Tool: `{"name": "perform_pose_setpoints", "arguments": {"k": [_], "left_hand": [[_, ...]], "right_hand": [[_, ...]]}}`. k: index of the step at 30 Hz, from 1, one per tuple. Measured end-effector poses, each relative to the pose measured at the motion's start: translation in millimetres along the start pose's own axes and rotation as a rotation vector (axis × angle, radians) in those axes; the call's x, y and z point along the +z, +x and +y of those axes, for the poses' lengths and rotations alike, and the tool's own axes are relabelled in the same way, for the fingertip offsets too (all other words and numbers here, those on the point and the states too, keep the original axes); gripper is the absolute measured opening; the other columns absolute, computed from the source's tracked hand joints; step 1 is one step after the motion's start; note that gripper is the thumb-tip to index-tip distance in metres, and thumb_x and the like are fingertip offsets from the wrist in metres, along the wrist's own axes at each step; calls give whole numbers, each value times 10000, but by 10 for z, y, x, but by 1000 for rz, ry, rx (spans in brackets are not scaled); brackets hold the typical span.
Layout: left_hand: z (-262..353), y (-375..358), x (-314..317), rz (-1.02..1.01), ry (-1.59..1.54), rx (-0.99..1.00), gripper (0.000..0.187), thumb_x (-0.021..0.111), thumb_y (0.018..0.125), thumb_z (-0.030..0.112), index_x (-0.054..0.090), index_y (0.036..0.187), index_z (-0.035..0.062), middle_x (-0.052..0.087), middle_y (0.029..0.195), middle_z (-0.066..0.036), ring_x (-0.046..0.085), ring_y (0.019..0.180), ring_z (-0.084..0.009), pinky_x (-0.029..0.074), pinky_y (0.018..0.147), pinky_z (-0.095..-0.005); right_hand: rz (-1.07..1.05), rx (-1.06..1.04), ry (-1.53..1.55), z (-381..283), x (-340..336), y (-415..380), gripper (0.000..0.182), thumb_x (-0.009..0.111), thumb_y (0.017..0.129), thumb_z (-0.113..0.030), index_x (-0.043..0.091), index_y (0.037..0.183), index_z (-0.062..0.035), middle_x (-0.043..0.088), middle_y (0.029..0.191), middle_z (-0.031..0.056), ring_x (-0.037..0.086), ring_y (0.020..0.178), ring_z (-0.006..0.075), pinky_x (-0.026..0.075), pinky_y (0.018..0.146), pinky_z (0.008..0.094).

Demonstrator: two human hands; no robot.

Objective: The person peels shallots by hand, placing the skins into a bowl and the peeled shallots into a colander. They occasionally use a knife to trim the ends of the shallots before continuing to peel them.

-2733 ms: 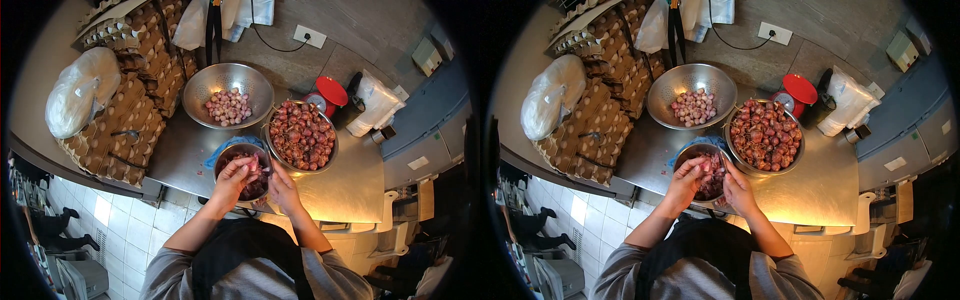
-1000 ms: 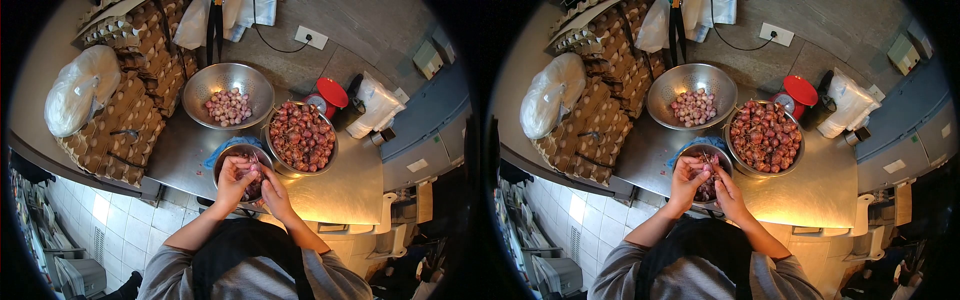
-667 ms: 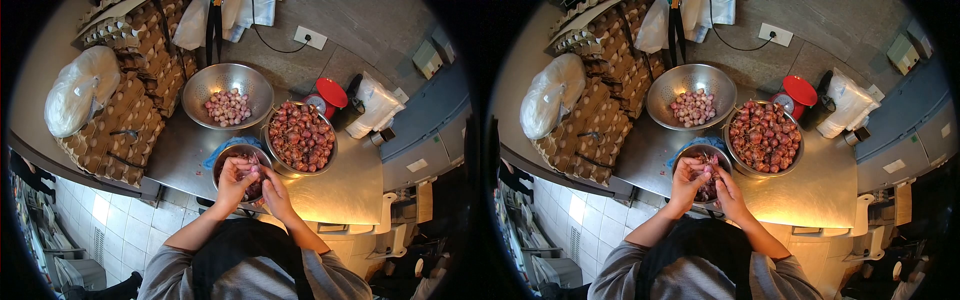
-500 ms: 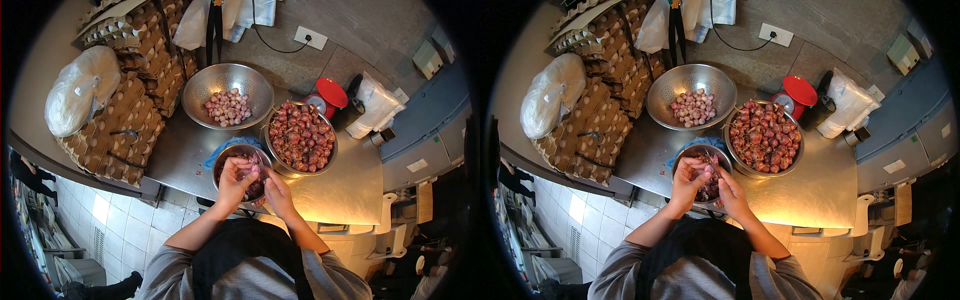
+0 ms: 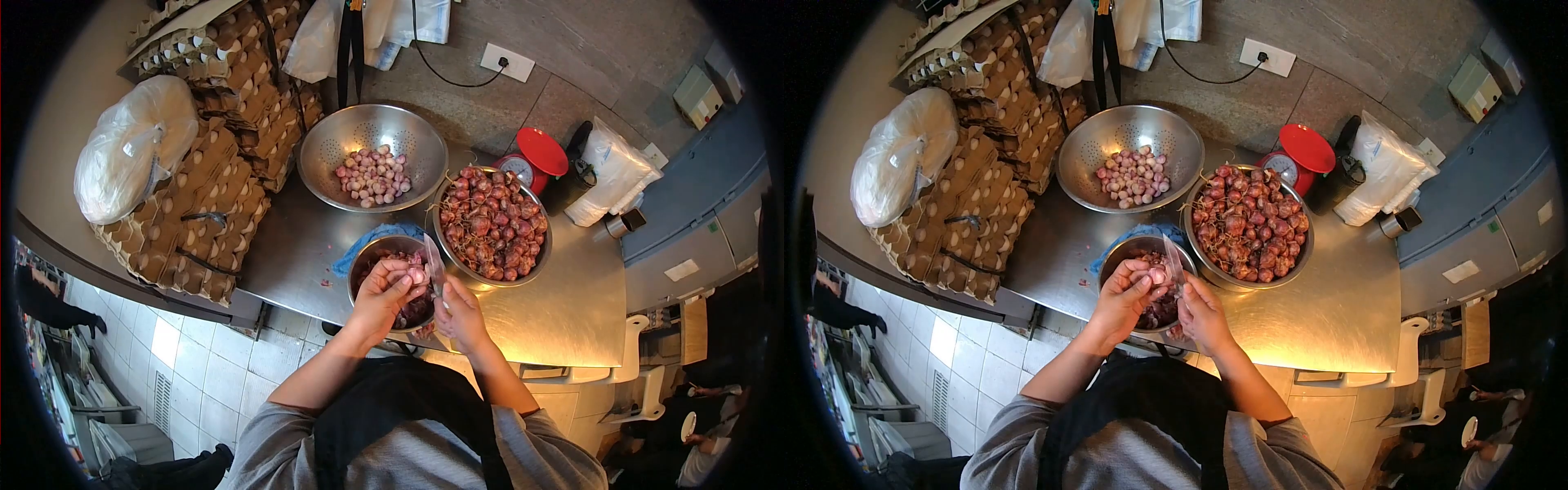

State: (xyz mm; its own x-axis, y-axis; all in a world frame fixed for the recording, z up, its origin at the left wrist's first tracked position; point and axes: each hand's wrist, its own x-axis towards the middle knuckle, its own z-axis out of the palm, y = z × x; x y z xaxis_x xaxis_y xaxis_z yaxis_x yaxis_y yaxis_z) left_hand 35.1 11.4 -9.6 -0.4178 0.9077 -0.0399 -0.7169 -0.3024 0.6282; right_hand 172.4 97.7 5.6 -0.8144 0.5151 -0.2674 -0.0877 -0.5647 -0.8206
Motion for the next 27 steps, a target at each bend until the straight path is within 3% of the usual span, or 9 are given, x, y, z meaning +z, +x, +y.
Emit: {"name": "perform_pose_setpoints", "arguments": {"k": [5, 9, 10, 13, 16, 20, 27], "left_hand": [[17, -1, -20, 29, -39, -58, 185, 500, 878, 60, 493, 1060, 90, 574, 1029, -57, 564, 961, -166, 478, 836, -320], [-49, -14, -90, -70, -116, -26, 209, 531, 866, 118, 506, 1071, 85, 571, 1049, -67, 564, 947, -181, 474, 803, -301], [-26, -30, -53, -32, -109, -29, 215, 529, 868, 136, 511, 1077, 88, 571, 1043, -64, 559, 942, -172, 466, 816, -295], [-83, 15, -156, 4, -110, -33, 231, 510, 885, 159, 510, 1093, 59, 562, 1022, -58, 547, 939, -153, 455, 823, -286], [-53, 29, -96, 123, 63, 15, 204, 553, 870, 125, 520, 1058, 54, 564, 924, -22, 549, 853, -100, 468, 759, -249], [-78, 10, -101, 126, 356, 204, 186, 586, 846, 100, 525, 1012, 43, 565, 864, -12, 549, 777, -71, 453, 707, -218], [-76, -113, -72, 252, 447, 303, 222, 632, 801, 59, 533, 997, 28, 554, 897, -24, 537, 793, -69, 454, 704, -204]], "right_hand": [[20, -9, -19, 29, 1, 10, 366, 409, 939, -260, 397, 1282, -135, 352, 537, -34, 286, 387, 40, 220, 328, 177], [90, -32, -34, 95, 1, 61, 351, 397, 944, -232, 414, 1272, -108, 355, 553, -47, 305, 420, 38, 233, 359, 174], [58, -158, -183, 152, -35, 129, 341, 391, 945, -201, 431, 1265, -93, 355, 578, -64, 314, 466, 29, 241, 406, 172], [142, -152, -310, 270, -122, 174, 393, 402, 936, -194, 379, 1317, -103, 342, 597, -72, 303, 474, 20, 222, 412, 178], [66, -125, -307, 145, 119, 36, 456, 364, 944, -204, 252, 1383, -150, 311, 535, -67, 261, 400, 23, 179, 356, 176], [-57, -37, -205, 174, 193, 26, 418, 334, 949, -241, 288, 1352, -139, 300, 491, -35, 250, 351, 42, 185, 314, 180], [21, -128, -363, 289, 237, 98, 388, 342, 947, -261, 343, 1309, -122, 327, 507, -38, 252, 351, 36, 181, 310, 181]]}}
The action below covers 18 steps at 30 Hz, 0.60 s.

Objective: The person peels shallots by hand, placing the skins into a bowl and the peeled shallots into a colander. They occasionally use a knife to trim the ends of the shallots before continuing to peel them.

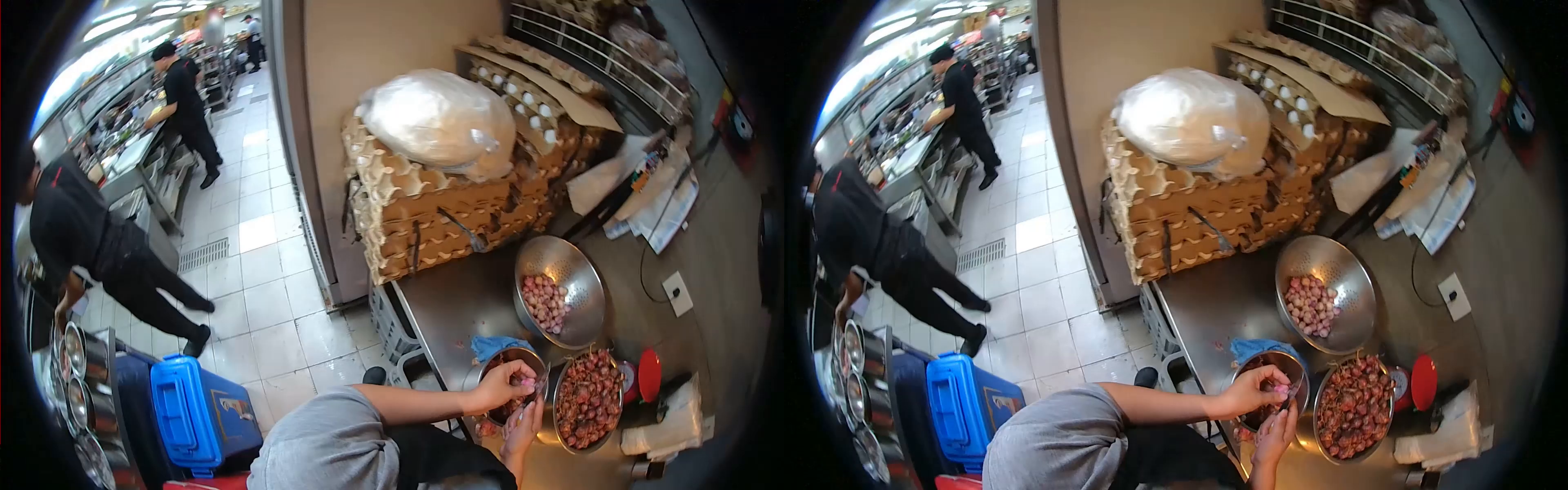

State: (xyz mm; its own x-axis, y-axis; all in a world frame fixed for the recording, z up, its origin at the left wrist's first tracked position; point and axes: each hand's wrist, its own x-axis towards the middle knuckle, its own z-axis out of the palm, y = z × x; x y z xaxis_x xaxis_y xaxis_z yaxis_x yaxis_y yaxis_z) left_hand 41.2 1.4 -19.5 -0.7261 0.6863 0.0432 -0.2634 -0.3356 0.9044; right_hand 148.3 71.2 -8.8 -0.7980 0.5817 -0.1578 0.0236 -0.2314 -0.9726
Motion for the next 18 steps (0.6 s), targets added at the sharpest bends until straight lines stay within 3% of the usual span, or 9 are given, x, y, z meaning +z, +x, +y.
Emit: {"name": "perform_pose_setpoints", "arguments": {"k": [6, 11, 16, 18], "left_hand": [[188, -183, -134, 81, -140, 52, 235, 659, 782, 70, 542, 978, 18, 572, 849, -8, 541, 752, -63, 456, 673, -197], [484, -387, -406, 63, -135, 134, 215, 668, 776, 70, 544, 943, 14, 585, 808, 1, 543, 723, -54, 460, 639, -200], [859, -757, -974, 111, -113, 210, 199, 668, 773, 58, 537, 917, 18, 579, 829, 1, 541, 772, -61, 452, 698, -207], [1053, -953, -1328, 160, -128, 249, 200, 672, 767, 51, 539, 915, 26, 576, 850, -6, 538, 812, -65, 447, 736, -216]], "right_hand": [[-131, 58, 76, -159, 237, -112, 406, 331, 951, -295, 308, 1338, -172, 284, 471, -36, 217, 327, 33, 177, 298, 179], [-173, -88, -29, -174, 638, -260, 405, 339, 949, -256, 303, 1338, -147, 294, 475, -34, 241, 343, 33, 184, 307, 181], [-181, -222, -184, 14, 1280, -347, 380, 345, 948, -222, 340, 1311, -111, 322, 480, -33, 257, 349, 33, 191, 310, 186], [-286, -178, -133, 67, 1687, -436, 399, 346, 949, -257, 315, 1317, -107, 321, 473, -27, 256, 336, 34, 194, 298, 185]]}}
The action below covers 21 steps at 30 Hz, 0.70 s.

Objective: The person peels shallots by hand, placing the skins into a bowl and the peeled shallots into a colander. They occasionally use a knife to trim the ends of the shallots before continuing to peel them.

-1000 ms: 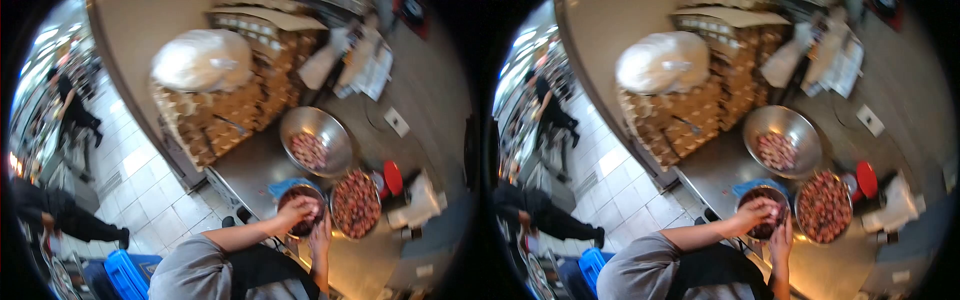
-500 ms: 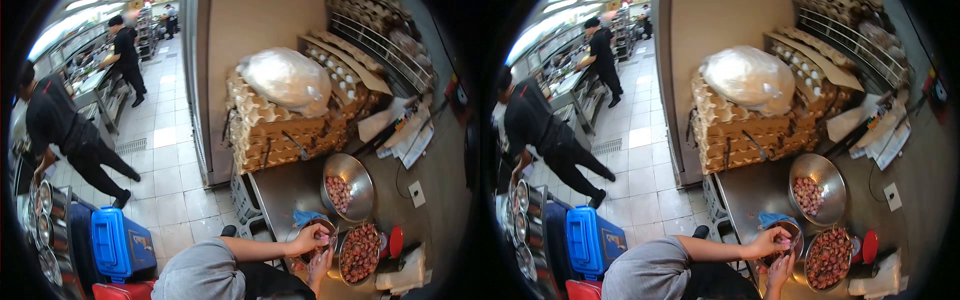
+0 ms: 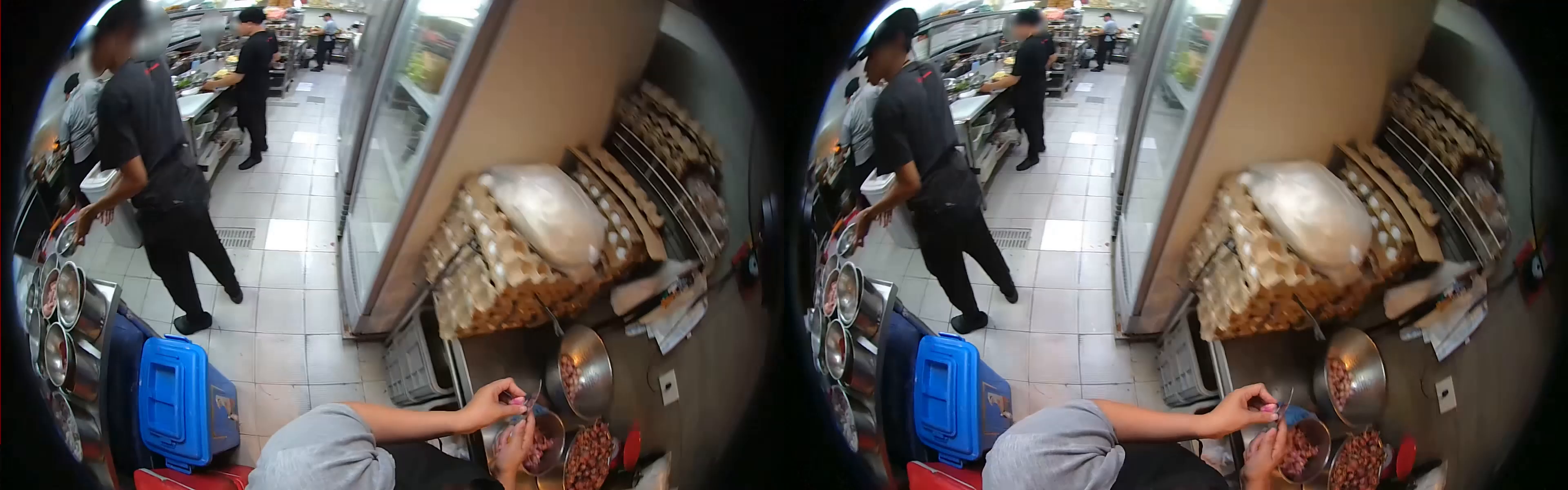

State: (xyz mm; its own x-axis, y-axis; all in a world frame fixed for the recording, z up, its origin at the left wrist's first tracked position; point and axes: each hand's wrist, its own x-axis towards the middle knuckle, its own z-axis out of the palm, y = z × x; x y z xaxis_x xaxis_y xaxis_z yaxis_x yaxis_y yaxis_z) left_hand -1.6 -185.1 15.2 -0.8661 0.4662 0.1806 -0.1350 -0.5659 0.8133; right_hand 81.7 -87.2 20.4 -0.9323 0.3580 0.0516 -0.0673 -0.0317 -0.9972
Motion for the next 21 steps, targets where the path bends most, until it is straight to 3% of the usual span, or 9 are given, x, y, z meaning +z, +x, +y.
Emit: {"name": "perform_pose_setpoints", "arguments": {"k": [4, 9, 10, 14, 21], "left_hand": [[762, -390, -730, 162, -9, 35, 215, 684, 759, 56, 537, 915, 30, 582, 854, -10, 544, 811, -63, 450, 749, -215], [1347, -953, -1477, 365, 14, 307, 228, 684, 756, 43, 532, 926, 40, 561, 873, -1, 539, 818, -54, 450, 752, -209], [1428, -1040, -1590, 389, 31, 369, 225, 682, 757, 40, 532, 924, 42, 554, 876, 2, 538, 819, -54, 449, 750, -208], [1655, -1337, -1856, 456, 14, 470, 215, 683, 753, 29, 534, 907, 43, 530, 880, 10, 532, 815, -49, 445, 743, -202], [1811, -1484, -1991, 494, 29, 478, 214, 675, 759, 23, 549, 932, 29, 553, 871, 5, 538, 805, -48, 447, 744, -198]], "right_hand": [[-296, 76, 120, -74, 907, -25, 396, 334, 952, -266, 289, 1317, -118, 314, 462, -15, 256, 322, 52, 205, 296, 192], [-614, 78, 111, -159, 1983, -107, 483, 397, 931, -316, 285, 1325, -60, 357, 487, -11, 278, 359, 46, 229, 334, 192], [-636, 105, 123, -193, 2144, -160, 463, 398, 931, -281, 301, 1317, -43, 452, 583, -5, 299, 390, 36, 237, 354, 181], [-681, 54, 85, -108, 2595, -256, 410, 391, 926, -215, 344, 1294, -40, 533, 792, -3, 324, 433, 16, 244, 377, 159], [-712, 74, 65, -173, 2855, -326, 391, 403, 927, -242, 380, 1261, -39, 421, 573, -42, 289, 396, 19, 213, 353, 171]]}}
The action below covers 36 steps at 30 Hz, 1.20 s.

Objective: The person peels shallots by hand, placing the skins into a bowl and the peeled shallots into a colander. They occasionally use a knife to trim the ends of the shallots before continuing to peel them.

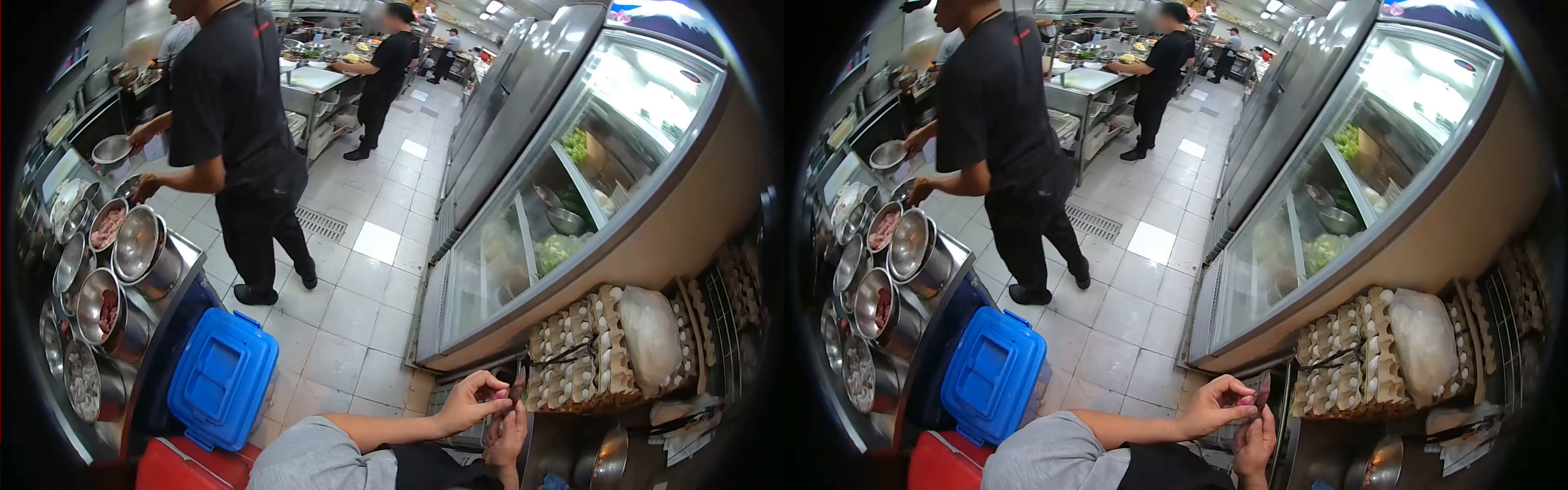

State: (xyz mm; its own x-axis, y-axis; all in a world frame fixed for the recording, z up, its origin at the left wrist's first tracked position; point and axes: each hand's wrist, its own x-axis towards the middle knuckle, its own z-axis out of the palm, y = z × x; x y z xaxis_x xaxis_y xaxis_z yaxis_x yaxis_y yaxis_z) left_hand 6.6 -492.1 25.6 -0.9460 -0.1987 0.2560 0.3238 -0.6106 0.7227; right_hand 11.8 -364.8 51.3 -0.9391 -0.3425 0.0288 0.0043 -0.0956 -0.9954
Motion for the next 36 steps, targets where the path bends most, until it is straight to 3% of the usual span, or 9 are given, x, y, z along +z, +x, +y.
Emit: {"name": "perform_pose_setpoints", "arguments": {"k": [8, 10, 11, 18, 23, 26, 29, 33, 36], "left_hand": [[-481, 88, 548, -239, -5, -328, 200, 631, 804, 44, 563, 988, 4, 592, 901, -13, 558, 867, -67, 467, 796, -220], [-760, 25, 815, -305, -99, -369, 212, 651, 798, 89, 578, 978, 4, 598, 903, -5, 546, 837, -39, 453, 738, -196], [-892, 3, 950, -374, -33, -403, 215, 642, 795, 41, 570, 995, 5, 594, 919, -17, 549, 867, -59, 458, 783, -212], [-1644, -547, 2240, -690, -56, -678, 245, 628, 802, 44, 570, 1038, 12, 605, 922, -20, 548, 865, -80, 454, 786, -229], [-2253, -1087, 3015, -888, -55, -776, 291, 553, 859, 74, 493, 1143, 48, 594, 975, -32, 557, 882, -107, 446, 797, -262], [-2579, -1271, 3240, -852, -203, -1018, 298, 560, 855, 61, 482, 1140, 35, 582, 983, -48, 551, 897, -122, 443, 814, -257], [-2715, -1385, 3447, -780, -310, -1120, 266, 562, 853, 63, 502, 1110, 33, 586, 982, -52, 565, 876, -138, 460, 801, -267], [-2870, -1413, 3559, -692, -208, -1128, 184, 584, 832, 42, 548, 1012, 32, 593, 966, -46, 581, 838, -135, 485, 769, -268], [-2934, -1370, 3652, -726, -139, -1042, 164, 600, 817, 28, 558, 975, 41, 593, 956, -39, 577, 841, -115, 480, 767, -245]], "right_hand": [[323, -4, 156, -62, -554, -392, 392, 386, 941, -282, 347, 1272, -76, 315, 463, -18, 255, 343, 49, 221, 329, 195], [411, -26, 144, -73, -788, -585, 385, 358, 949, -297, 342, 1271, -87, 304, 464, -16, 251, 340, 54, 222, 321, 200], [480, -22, 178, -69, -904, -704, 381, 353, 950, -300, 341, 1272, -96, 303, 462, -15, 248, 333, 56, 220, 315, 199], [858, -99, 422, -221, -1809, -1785, 320, 332, 954, -292, 375, 1224, -127, 292, 460, -17, 235, 306, 64, 213, 298, 196], [947, -159, 568, -247, -2456, -2543, 274, 321, 952, -314, 398, 1167, -162, 279, 461, -15, 222, 305, 74, 223, 307, 208], [920, -186, 670, -227, -2768, -2821, 254, 317, 952, -321, 408, 1134, -168, 277, 463, -15, 219, 309, 75, 227, 311, 214], [821, -210, 797, -223, -3065, -2996, 231, 324, 954, -300, 419, 1120, -170, 273, 476, -17, 227, 312, 73, 222, 305, 206], [921, -115, 616, -245, -3225, -2976, 354, 359, 948, -272, 351, 1283, -161, 304, 523, -35, 261, 368, 50, 234, 348, 193], [1041, -207, 236, -27, -3341, -2824, 387, 383, 944, -241, 338, 1308, -117, 310, 573, -52, 281, 450, 32, 235, 413, 179]]}}
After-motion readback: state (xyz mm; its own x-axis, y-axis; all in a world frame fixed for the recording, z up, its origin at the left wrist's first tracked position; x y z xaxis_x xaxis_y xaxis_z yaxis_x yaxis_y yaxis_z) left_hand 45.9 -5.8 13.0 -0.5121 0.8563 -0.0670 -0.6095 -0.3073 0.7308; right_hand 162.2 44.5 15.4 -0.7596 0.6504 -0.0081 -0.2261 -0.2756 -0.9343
